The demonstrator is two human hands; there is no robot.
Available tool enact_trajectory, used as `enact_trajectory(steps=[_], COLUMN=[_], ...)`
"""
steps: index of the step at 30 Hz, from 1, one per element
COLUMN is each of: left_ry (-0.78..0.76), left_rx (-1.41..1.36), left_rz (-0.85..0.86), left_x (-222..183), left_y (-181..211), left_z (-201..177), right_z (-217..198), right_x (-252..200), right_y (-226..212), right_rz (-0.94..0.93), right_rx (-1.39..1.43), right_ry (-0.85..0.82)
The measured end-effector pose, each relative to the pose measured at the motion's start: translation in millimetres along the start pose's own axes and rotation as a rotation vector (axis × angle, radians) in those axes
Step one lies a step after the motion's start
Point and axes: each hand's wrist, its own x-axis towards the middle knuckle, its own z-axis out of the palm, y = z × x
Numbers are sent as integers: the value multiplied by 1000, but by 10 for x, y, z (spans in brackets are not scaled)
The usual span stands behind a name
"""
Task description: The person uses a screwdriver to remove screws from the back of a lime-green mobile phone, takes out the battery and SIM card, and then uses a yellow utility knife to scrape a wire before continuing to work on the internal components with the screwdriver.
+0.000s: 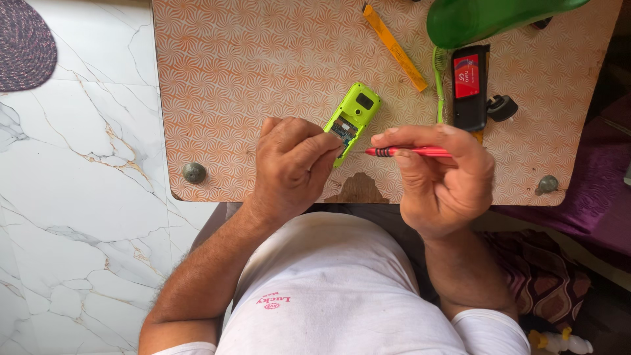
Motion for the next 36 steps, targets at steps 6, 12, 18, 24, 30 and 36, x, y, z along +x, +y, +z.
enact_trajectory(steps=[6,12,18,24,30,36], left_ry=[22,17,33,32,28,29], left_rx=[-48,-53,-50,-50,-45,-27], left_rz=[18,25,28,31,33,8], left_x=[3,-4,-10,-16,-18,-20], left_y=[6,-7,-13,-14,-16,-15], left_z=[-12,-6,8,5,0,5], right_z=[49,67,69,87,94,95], right_x=[-22,-42,-41,-12,-3,-17], right_y=[62,112,137,125,150,188], right_rz=[-38,-45,-48,-51,-55,-68], right_rx=[61,72,55,62,62,42], right_ry=[28,-2,4,7,9,16])
